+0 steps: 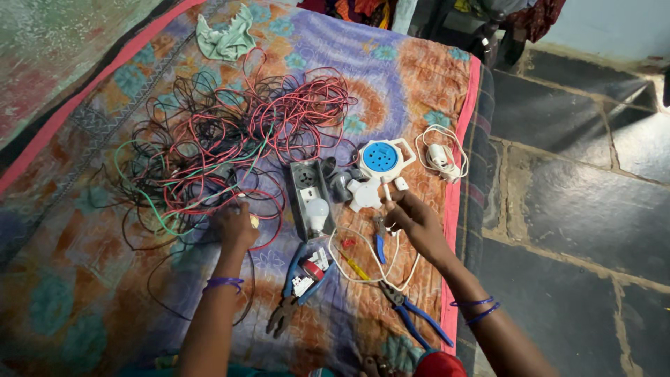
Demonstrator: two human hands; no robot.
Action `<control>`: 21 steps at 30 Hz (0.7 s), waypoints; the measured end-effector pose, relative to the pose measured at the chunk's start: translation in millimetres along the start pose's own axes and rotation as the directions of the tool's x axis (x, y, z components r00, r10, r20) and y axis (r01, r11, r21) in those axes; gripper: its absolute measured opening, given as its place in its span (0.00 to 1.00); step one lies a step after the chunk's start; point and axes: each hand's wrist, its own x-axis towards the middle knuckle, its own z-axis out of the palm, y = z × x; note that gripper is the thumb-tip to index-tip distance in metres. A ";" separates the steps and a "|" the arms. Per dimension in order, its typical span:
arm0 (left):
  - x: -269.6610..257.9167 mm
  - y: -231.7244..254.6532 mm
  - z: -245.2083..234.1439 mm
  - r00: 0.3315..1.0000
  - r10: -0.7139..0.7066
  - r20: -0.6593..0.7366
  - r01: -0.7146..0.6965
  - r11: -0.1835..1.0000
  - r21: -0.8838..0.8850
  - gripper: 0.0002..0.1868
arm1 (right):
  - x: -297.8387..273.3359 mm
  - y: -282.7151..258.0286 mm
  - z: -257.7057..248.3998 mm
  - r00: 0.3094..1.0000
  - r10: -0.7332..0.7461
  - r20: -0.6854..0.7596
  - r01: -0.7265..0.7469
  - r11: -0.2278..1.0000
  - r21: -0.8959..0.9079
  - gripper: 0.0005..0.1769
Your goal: The person works on a bed with a tangled pile of electrical cords, a power strip, and tools. They untangle and separate cords, strip wire ends with pliers, and connect wires to plugs and sockets. The person handles multiple plugs, a light bulb, and a power strip while organizing the cords.
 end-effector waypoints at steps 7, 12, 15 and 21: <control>-25.7 43.8 -40.9 0.961 0.088 0.261 -0.018 0.965 -0.261 0.55 | 1.5 1.3 -8.1 0.997 -0.083 -0.013 0.083 0.992 0.092 0.13; -28.1 101.7 -44.8 0.926 0.366 -0.089 -0.296 0.561 -0.773 0.40 | 2.2 18.3 -13.0 0.996 -0.091 -0.004 0.091 0.995 0.038 0.12; -23.4 133.1 -58.4 0.958 0.275 -0.082 -0.177 0.340 -0.924 0.24 | 8.8 38.9 -8.4 1.000 -0.028 0.001 0.028 0.993 -0.111 0.14; -1.3 120.6 -63.0 0.903 0.079 0.422 0.429 -0.113 -0.896 0.08 | 25.0 125.5 15.7 0.977 -0.195 0.082 0.203 0.762 -0.615 0.14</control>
